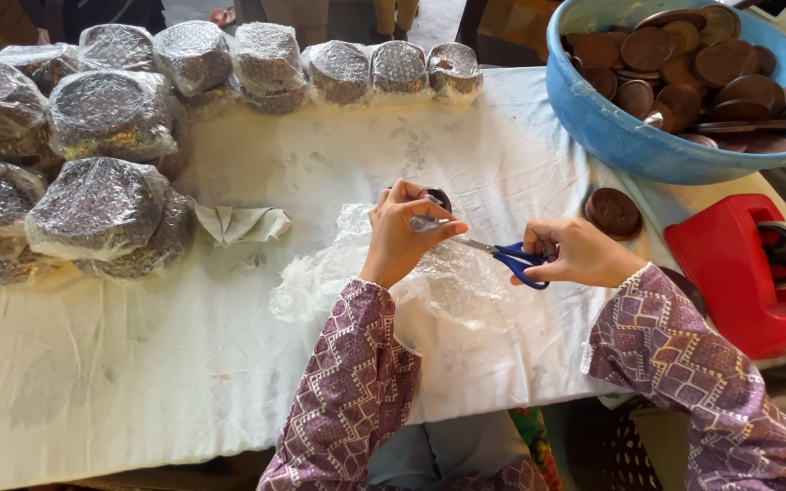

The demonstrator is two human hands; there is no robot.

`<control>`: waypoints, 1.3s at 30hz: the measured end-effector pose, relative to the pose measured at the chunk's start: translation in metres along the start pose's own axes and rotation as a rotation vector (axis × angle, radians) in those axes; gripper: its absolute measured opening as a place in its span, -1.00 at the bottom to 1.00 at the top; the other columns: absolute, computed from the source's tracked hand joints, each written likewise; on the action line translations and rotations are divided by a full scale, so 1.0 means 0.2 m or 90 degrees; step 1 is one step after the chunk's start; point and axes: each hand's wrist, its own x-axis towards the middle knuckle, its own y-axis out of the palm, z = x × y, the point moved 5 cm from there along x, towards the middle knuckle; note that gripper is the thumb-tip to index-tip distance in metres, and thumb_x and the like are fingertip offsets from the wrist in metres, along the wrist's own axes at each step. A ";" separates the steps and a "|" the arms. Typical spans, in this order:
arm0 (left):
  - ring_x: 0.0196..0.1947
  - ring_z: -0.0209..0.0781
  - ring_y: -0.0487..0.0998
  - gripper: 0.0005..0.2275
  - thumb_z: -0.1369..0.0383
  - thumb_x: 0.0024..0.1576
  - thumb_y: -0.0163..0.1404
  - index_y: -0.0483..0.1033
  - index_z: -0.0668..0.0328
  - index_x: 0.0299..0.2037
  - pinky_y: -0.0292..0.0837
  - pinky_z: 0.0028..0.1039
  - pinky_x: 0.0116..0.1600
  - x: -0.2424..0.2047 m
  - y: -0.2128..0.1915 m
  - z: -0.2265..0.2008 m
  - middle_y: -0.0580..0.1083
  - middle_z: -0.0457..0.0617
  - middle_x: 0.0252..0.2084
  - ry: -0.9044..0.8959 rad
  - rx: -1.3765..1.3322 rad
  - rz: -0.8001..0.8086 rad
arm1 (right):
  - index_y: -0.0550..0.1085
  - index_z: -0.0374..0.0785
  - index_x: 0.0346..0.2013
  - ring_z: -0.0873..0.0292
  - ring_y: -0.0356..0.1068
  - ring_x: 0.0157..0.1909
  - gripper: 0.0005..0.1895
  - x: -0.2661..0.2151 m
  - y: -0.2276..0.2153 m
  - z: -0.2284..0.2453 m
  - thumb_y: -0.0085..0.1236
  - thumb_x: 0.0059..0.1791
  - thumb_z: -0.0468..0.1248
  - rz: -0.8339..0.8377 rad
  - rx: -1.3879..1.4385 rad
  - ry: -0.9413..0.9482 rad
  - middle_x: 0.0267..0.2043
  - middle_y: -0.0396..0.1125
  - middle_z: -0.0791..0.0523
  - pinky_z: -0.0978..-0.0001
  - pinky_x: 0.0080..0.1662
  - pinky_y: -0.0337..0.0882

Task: The person wraps a stack of brown ceramic plates in bubble wrap. They place the plates on a sheet of bubble wrap, fold the material around them, and use scissors to trim the excess. Finally, they secure the package with clear tape.

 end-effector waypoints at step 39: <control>-0.12 -0.39 0.52 -0.81 0.29 0.08 0.29 0.67 0.27 -0.28 0.47 -0.56 0.06 0.02 -0.04 0.22 0.46 -0.15 -0.10 -0.210 -0.465 -0.155 | 0.43 -0.30 -0.09 0.12 0.45 -0.39 -0.35 -0.03 -0.01 -0.24 0.37 -0.21 0.12 -0.042 -0.169 0.129 -0.31 0.49 -0.01 0.27 -0.33 0.45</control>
